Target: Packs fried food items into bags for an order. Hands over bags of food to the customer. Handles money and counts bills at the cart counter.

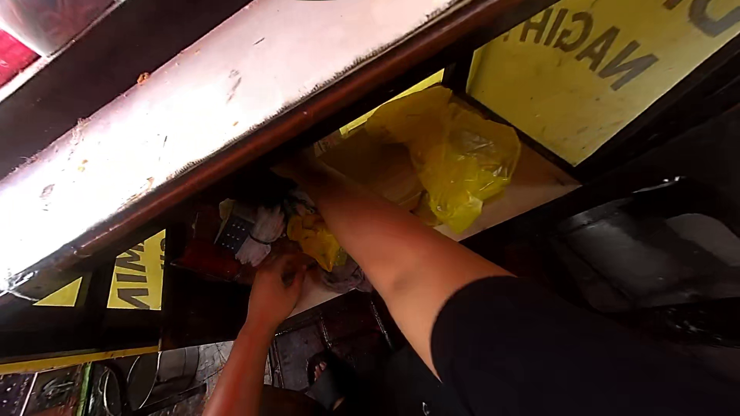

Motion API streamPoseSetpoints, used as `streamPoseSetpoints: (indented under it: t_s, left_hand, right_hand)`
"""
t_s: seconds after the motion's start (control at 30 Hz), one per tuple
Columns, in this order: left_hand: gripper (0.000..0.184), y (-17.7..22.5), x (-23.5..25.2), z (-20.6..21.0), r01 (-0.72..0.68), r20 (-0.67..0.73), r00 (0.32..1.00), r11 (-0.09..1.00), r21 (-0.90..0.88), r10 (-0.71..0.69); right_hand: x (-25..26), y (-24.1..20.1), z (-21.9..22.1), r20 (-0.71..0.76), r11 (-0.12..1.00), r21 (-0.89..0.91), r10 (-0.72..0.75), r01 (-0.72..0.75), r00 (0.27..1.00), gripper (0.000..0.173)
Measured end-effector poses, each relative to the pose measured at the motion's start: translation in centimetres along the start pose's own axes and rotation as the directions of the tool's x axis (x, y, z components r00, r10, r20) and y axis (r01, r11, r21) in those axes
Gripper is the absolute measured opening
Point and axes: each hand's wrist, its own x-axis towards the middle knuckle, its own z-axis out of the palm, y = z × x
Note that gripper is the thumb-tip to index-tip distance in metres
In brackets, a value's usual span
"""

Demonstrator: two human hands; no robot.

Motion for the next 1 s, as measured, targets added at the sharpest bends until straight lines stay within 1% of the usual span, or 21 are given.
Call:
streamPoseSetpoints:
  t_s: [0.07,0.13,0.17,0.2,0.23,0.27,0.3,0.33,0.37,0.4,0.43,0.47,0.5,0.53,0.57,0.67,0.77,0.83,0.9,0.97,1.0]
  left_hand:
    - [0.031,-0.8,-0.5,0.3,-0.054,0.008,0.999,0.998,0.025,0.054]
    - [0.030,-1.4,-1.0,0.6,-0.072,0.037,0.997,0.997,0.026,0.071]
    - [0.028,-1.6,-1.0,0.7,-0.078,0.038,0.996,0.997,0.008,0.077]
    - [0.027,-1.6,-0.8,0.8,-0.086,0.027,0.996,0.996,-0.015,0.087]
    - [0.025,-1.6,-0.6,0.9,-0.093,0.013,0.996,0.995,-0.037,0.094]
    - [0.024,-1.6,-0.8,1.0,-0.104,-0.003,0.995,0.993,-0.058,0.104]
    - [0.023,-1.8,-1.0,1.1,-0.117,-0.023,0.993,0.991,-0.070,0.115]
    - [0.024,-2.0,-1.0,1.1,-0.131,-0.046,0.991,0.989,-0.075,0.128]
    - [0.025,-2.3,-0.9,1.2,-0.145,-0.068,0.988,0.986,-0.081,0.140]
    - [0.026,-2.6,-0.7,1.3,-0.154,-0.090,0.985,0.984,-0.091,0.146]
    - [0.027,-2.8,-0.4,1.5,-0.156,-0.109,0.984,0.982,-0.105,0.144]
    - [0.030,-2.9,0.0,1.8,-0.153,-0.132,0.982,0.980,-0.130,0.136]
    - [0.033,-2.7,0.5,1.9,-0.146,-0.157,0.980,0.975,-0.167,0.120]
    - [0.037,-2.1,1.0,1.8,-0.129,-0.176,0.980,0.968,-0.216,0.091]
    - [0.041,-1.4,1.6,1.5,-0.108,-0.189,0.980,0.954,-0.278,0.056]
    - [0.043,0.9,4.1,0.3,-0.083,-0.253,0.967,0.895,-0.438,-0.034]
    - [0.046,3.0,8.5,-1.0,-0.071,-0.316,0.941,0.843,-0.533,-0.120]
    - [0.041,4.4,11.5,-2.4,-0.076,-0.351,0.932,0.899,-0.430,-0.088]
    - [0.036,4.8,13.7,-3.2,-0.048,-0.302,0.953,0.985,-0.165,-0.004]
    - [0.039,4.5,15.2,-3.2,-0.022,-0.255,0.967,0.999,-0.029,0.013]
    - [0.041,4.6,15.4,-3.3,0.000,-0.221,0.975,1.000,0.009,0.002]
  right_hand:
    - [0.9,-0.6,-0.6,0.027,0.988,0.107,0.113,-0.115,0.993,0.039]
    - [1.9,-0.9,-1.2,0.050,0.970,0.176,0.159,-0.166,0.986,0.043]
    - [2.1,-0.8,-1.4,0.009,0.962,0.211,0.174,-0.172,0.985,0.045]
    - [2.2,-0.5,-1.5,-0.106,0.969,0.215,0.151,-0.126,0.983,0.045]
    - [2.2,0.1,-1.5,-0.287,0.982,0.189,0.078,-0.024,0.955,0.041]
    - [1.6,1.0,-1.5,-0.456,0.985,0.151,-0.006,0.084,0.890,0.037]
    - [0.2,1.9,-2.3,-0.544,0.984,0.110,-0.059,0.141,0.837,0.030]
    - [-1.9,2.1,-4.3,-0.492,0.993,0.075,-0.044,0.093,0.870,0.029]
    - [-4.2,2.2,-7.1,-0.325,0.998,0.070,0.028,-0.005,0.945,0.034]
    - [-5.1,3.9,-8.4,-0.316,0.995,0.095,0.036,-0.006,0.948,0.035]
    - [-5.2,6.3,-8.7,-0.405,0.972,0.229,0.055,0.043,0.913,0.033]
    - [-4.7,8.7,-8.6,-0.516,0.916,0.370,0.066,0.153,0.854,0.027]
    - [-4.3,10.7,-8.6,-0.571,0.859,0.452,0.072,0.240,0.818,0.022]
    - [-4.2,12.4,-8.6,-0.580,0.822,0.497,0.076,0.278,0.811,0.019]
    - [-4.4,13.8,-8.9,-0.559,0.808,0.527,0.094,0.264,0.824,0.021]
    - [-5.4,16.1,-10.0,-0.395,0.800,0.594,0.197,0.086,0.897,0.033]
    - [-5.4,17.9,-10.6,-0.313,0.768,0.640,0.218,0.035,0.924,0.026]
    - [-5.5,16.9,-11.9,-0.312,0.850,0.527,0.171,0.020,0.935,0.024]
    - [-6.2,14.6,-13.2,-0.345,0.984,0.176,0.042,0.021,0.938,0.033]
    - [-6.5,11.8,-13.3,-0.354,0.972,-0.217,-0.169,0.095,0.920,0.045]
    - [-6.8,9.9,-13.2,-0.317,0.939,-0.315,-0.240,0.137,0.917,0.047]
